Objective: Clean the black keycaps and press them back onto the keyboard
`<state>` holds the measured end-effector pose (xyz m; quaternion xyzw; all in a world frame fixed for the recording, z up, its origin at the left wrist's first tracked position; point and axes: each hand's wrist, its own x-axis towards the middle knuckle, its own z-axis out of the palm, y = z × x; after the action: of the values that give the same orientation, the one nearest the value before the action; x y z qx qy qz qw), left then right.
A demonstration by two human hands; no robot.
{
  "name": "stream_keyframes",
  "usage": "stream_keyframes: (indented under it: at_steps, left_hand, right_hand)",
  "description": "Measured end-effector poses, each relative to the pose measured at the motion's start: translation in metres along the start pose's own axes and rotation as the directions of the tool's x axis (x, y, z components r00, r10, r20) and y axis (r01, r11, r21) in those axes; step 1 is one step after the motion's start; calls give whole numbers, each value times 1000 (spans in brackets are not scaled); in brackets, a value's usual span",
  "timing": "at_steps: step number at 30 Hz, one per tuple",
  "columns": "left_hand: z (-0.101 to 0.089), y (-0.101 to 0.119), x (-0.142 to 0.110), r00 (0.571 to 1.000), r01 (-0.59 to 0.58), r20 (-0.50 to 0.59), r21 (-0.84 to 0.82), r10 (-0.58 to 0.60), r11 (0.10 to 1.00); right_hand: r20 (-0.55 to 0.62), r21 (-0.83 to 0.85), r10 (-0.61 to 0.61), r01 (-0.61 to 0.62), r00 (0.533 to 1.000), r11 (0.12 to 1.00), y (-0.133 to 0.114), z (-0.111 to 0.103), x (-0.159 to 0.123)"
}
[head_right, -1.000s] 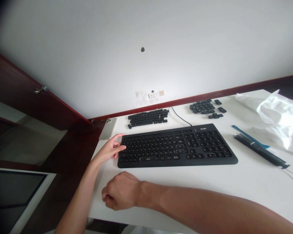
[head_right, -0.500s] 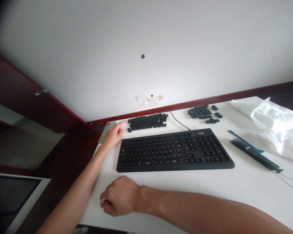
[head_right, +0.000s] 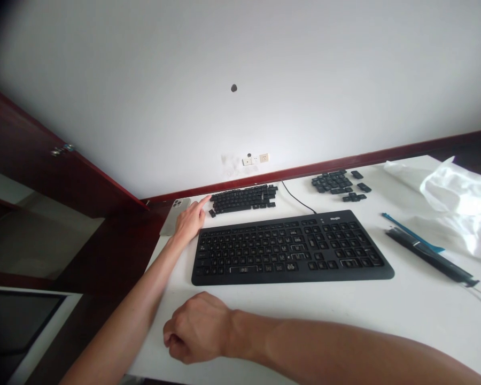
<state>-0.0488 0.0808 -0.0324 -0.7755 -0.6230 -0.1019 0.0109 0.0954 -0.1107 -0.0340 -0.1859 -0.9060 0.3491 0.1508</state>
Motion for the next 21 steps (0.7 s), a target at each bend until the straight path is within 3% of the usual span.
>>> stream_keyframes:
  at_steps: [4,12,21]
  left_hand:
    - [1,1,3,999,9,36,16,-10,1000]
    - [3,1,5,1000,25,7,-1,-25,1000]
    - [-6,-5,-5,998,-46,-34,-93,43,995]
  right_hand:
    - [-8,9,1,-1,1000,1000,2,2,-1]
    - [-17,31,-17,18,1000,999,3,3,-1]
    - [-17,41,-30,31,999,999,2,1,0]
